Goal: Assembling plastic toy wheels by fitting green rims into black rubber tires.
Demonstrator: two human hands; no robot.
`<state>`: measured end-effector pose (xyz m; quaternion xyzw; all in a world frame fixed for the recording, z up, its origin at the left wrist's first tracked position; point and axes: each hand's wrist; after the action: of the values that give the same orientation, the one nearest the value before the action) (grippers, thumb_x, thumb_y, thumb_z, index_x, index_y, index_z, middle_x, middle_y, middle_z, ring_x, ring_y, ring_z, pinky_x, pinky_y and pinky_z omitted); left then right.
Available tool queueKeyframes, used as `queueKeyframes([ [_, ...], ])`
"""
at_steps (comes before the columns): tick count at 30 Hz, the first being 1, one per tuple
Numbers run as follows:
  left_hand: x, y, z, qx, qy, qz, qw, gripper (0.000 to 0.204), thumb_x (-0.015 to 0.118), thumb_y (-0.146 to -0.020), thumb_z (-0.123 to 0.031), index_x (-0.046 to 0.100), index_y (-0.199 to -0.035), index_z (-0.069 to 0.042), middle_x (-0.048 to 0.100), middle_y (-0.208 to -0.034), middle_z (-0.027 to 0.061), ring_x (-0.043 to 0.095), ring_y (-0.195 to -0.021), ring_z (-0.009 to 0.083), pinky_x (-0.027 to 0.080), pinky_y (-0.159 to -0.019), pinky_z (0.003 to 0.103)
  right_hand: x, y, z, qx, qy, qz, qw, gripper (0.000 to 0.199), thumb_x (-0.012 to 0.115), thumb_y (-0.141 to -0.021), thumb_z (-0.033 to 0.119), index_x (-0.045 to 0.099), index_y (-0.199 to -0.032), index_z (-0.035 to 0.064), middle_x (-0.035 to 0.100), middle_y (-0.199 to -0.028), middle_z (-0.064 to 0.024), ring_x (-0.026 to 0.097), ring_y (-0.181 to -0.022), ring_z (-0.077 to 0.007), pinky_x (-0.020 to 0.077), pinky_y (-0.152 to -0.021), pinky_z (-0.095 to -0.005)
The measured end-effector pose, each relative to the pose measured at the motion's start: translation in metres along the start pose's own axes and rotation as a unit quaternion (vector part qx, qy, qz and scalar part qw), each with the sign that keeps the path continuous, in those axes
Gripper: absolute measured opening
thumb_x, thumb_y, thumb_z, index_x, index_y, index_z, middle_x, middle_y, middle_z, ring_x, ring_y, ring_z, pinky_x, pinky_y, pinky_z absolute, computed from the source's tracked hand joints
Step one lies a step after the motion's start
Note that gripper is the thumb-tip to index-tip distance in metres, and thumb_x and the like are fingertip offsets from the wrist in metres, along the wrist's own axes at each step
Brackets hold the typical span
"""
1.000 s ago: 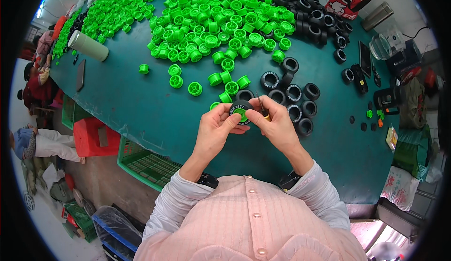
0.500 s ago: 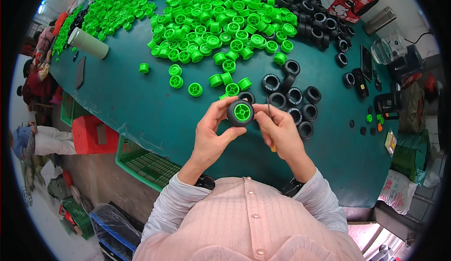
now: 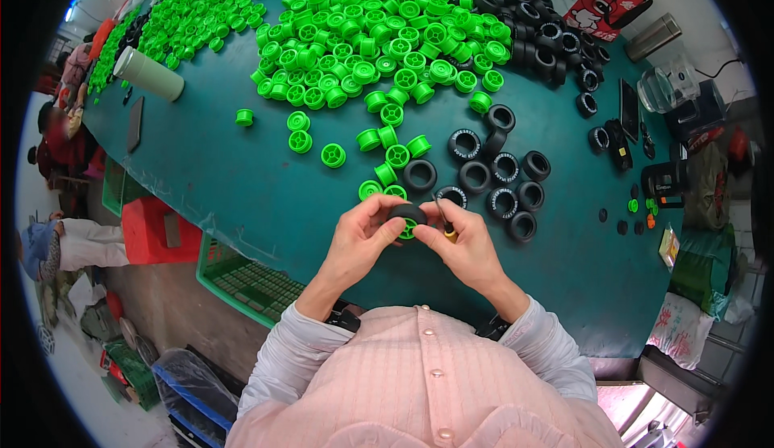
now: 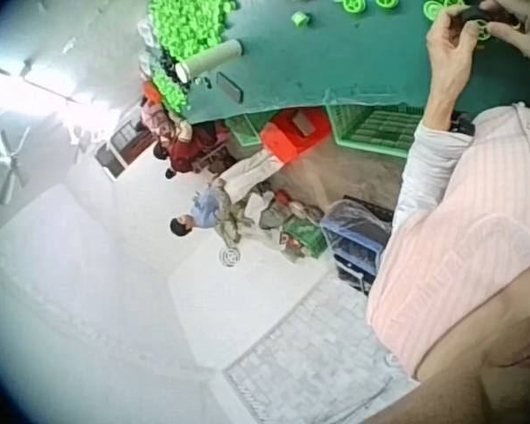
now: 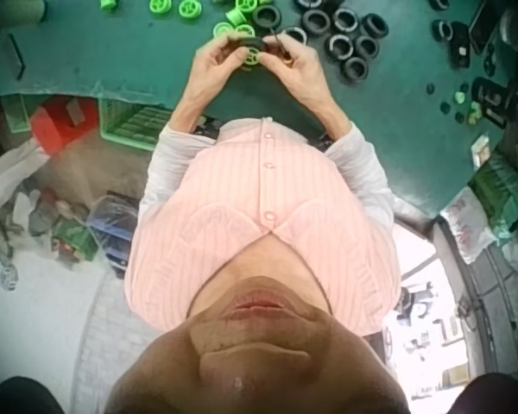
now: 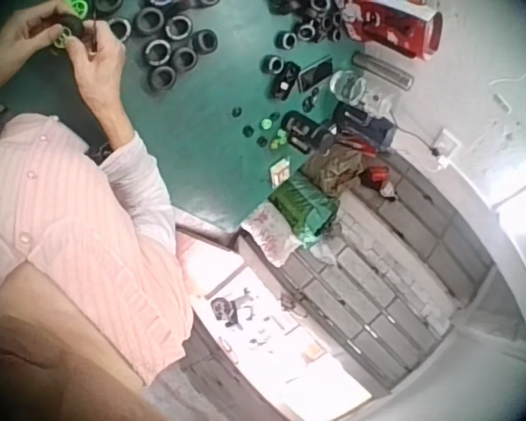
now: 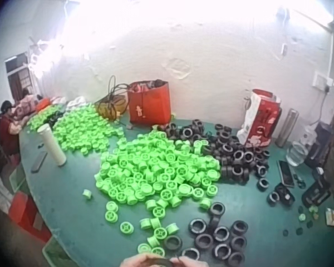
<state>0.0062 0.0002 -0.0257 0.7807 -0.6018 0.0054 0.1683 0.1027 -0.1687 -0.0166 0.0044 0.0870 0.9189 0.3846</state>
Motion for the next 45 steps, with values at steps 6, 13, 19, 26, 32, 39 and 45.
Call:
queueKeyframes([
  [6, -0.05, 0.027, -0.003, 0.03, -0.217, -0.134, 0.966, 0.018, 0.062, -0.096, -0.008, 0.065, -0.111, 0.001, 0.063, -0.103, 0.0024, 0.061, -0.094, 0.0092, 0.05, -0.083, 0.024, -0.011, -0.006, 0.003, -0.149, 0.321, -0.08, 0.932, 0.034, 0.081, -0.079, 0.025, 0.066, -0.103, 0.0062, 0.065, -0.082, -0.0063, 0.065, -0.067, -0.025, 0.0497, -0.057, -0.0353],
  [13, -0.085, 0.029, -0.018, 0.059, -0.523, -0.339, 0.78, 0.039, 0.074, -0.084, -0.015, 0.064, -0.119, -0.003, 0.055, -0.102, 0.0086, 0.056, -0.085, 0.0206, 0.048, -0.075, 0.033, -0.002, -0.028, -0.001, -0.219, 0.411, -0.063, 0.883, 0.037, 0.08, -0.079, 0.026, 0.06, -0.104, 0.0072, 0.057, -0.095, -0.006, 0.067, -0.071, -0.0235, 0.0509, -0.056, -0.0355],
  [19, -0.052, 0.011, -0.022, 0.209, -0.506, -0.236, 0.803, 0.05, 0.08, -0.074, -0.004, 0.06, -0.12, -0.004, 0.056, -0.114, 0.0116, 0.058, -0.093, 0.0267, 0.049, -0.08, 0.037, 0.026, -0.035, -0.003, -0.181, 0.512, -0.008, 0.84, 0.042, 0.081, -0.078, 0.026, 0.054, -0.103, 0.0077, 0.053, -0.097, -0.0074, 0.066, -0.074, -0.0241, 0.0516, -0.056, -0.0358],
  [26, -0.021, -0.011, -0.01, 0.186, -0.495, -0.148, 0.836, 0.046, 0.078, -0.076, -0.003, 0.061, -0.119, -0.003, 0.06, -0.107, 0.0105, 0.062, -0.087, 0.0241, 0.052, -0.074, 0.034, 0.002, -0.005, 0.007, -0.108, 0.413, 0.033, 0.904, 0.04, 0.081, -0.077, 0.019, 0.054, -0.104, 0.0064, 0.055, -0.1, -0.0092, 0.066, -0.072, -0.0328, 0.0524, -0.06, -0.0429],
  [32, -0.031, -0.015, -0.008, -0.037, 0.07, 0.002, 0.997, 0.041, 0.067, -0.09, -0.001, 0.056, -0.129, 0.002, 0.065, -0.12, 0.0131, 0.068, -0.1, 0.0219, 0.057, -0.085, 0.033, -0.014, 0.012, 0.0, -0.122, 0.465, 0.028, 0.876, 0.043, 0.082, -0.077, 0.022, 0.055, -0.106, 0.0071, 0.054, -0.098, -0.0082, 0.066, -0.07, -0.0272, 0.051, -0.056, -0.0377],
  [39, 0.003, -0.016, -0.001, -0.118, 0.121, 0.094, 0.981, 0.037, 0.068, -0.093, -0.007, 0.057, -0.127, 0.003, 0.069, -0.114, 0.0126, 0.067, -0.103, 0.0183, 0.056, -0.087, 0.033, -0.014, 0.008, 0.017, -0.177, 0.348, -0.034, 0.92, 0.046, 0.08, -0.078, 0.028, 0.06, -0.117, 0.0107, 0.058, -0.096, -0.0062, 0.066, -0.068, -0.0255, 0.0504, -0.055, -0.0367],
  [45, 0.034, -0.027, -0.017, 0.154, -0.401, -0.008, 0.903, 0.044, 0.08, -0.078, -0.011, 0.062, -0.117, -0.003, 0.065, -0.106, 0.0087, 0.067, -0.089, 0.0208, 0.054, -0.073, 0.034, -0.055, 0.026, -0.002, -0.041, 0.2, -0.107, 0.973, 0.041, 0.08, -0.08, 0.017, 0.059, -0.113, 0.004, 0.063, -0.09, -0.0056, 0.057, -0.064, -0.0153, 0.0456, -0.057, -0.0308],
])
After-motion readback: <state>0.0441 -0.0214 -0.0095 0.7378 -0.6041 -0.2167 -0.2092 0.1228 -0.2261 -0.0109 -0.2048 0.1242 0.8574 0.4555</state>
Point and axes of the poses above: each hand's wrist, its own y-axis away from the middle knuckle, its own x-axis out of the palm, z = x × y
